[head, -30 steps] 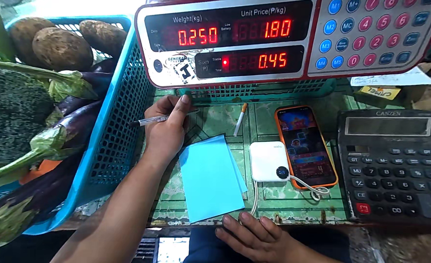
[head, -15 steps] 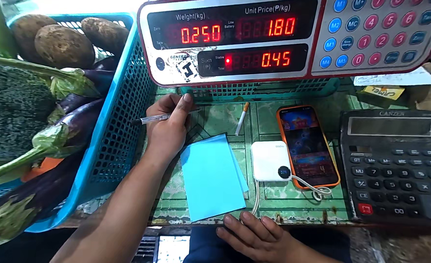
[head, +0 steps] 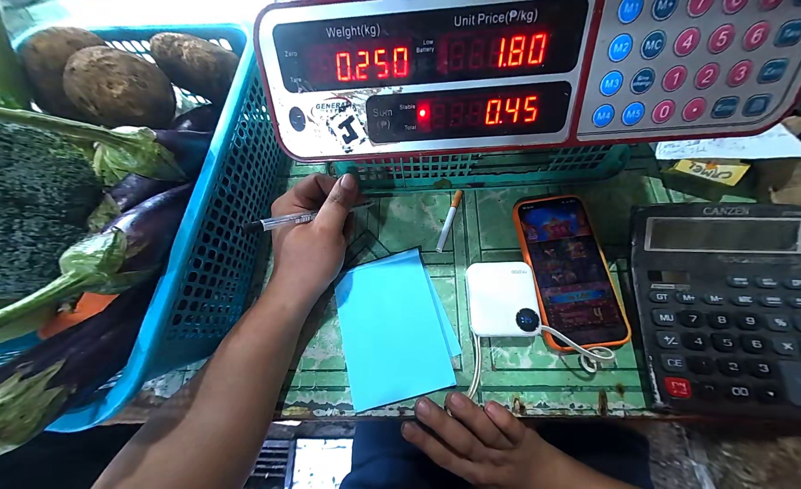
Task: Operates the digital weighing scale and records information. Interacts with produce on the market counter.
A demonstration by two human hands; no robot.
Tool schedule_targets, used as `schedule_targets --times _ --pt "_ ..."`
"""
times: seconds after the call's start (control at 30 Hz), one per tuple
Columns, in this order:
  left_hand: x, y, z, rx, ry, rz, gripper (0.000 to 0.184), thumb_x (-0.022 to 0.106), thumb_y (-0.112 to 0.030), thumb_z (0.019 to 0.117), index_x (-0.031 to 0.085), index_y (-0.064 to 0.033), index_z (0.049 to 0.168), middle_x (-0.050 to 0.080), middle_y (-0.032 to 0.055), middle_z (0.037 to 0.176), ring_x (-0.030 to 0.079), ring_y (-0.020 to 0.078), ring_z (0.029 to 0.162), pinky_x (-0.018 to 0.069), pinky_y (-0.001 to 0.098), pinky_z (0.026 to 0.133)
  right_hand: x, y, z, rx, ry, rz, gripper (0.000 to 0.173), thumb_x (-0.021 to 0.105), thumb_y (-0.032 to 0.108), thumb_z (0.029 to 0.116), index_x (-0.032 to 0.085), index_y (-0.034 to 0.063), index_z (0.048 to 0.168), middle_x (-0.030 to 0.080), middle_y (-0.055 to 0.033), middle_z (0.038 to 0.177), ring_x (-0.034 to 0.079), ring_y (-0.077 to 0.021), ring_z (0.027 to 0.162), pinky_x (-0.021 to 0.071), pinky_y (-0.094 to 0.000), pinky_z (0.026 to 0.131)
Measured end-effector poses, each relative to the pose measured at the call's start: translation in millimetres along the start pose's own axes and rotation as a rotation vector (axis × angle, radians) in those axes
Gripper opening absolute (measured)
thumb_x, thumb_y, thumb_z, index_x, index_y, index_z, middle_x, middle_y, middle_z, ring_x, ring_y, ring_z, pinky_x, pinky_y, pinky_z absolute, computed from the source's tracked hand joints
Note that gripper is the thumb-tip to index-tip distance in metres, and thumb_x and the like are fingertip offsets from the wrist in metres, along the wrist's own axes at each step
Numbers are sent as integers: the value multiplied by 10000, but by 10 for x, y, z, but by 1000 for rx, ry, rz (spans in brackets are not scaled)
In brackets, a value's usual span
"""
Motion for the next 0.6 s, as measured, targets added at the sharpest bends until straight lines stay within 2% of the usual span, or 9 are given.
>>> schedule_targets --times 0.2,0.37,0.6 --pt "2 -5 -4 -3 0 0 227 544 -182 1069 625 -149 860 663 -75 718 510 -1 491 408 146 440 -1 1 5 1 -9 -17 495 416 188 1077 403 237 1569 263 32 1693 112 -189 1575 -1 -382 1263" --pt "0 -3 -4 -5 -5 4 225 546 -184 1066 626 -150 859 661 -76 719 517 0 498 415 147 447 0 1 5 -2 -5 -5 501 420 191 1075 397 235 1574 248 30 1699 88 -193 1583 -30 -388 1270" --pt "-2 1 -2 -5 -3 18 230 542 -190 1068 623 -156 855 658 -80 715 508 2 490 407 150 440 2 2 3 -5 2 -12 500 419 188 1076 396 226 1574 247 24 1700 95 -197 1581 -21 -391 1269"
Point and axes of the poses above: each hand's wrist, its own z-axis towards the middle knuckle, its own x-axis out of the palm, y = z × x, the point moved 6 cm from there along z, towards the middle knuckle
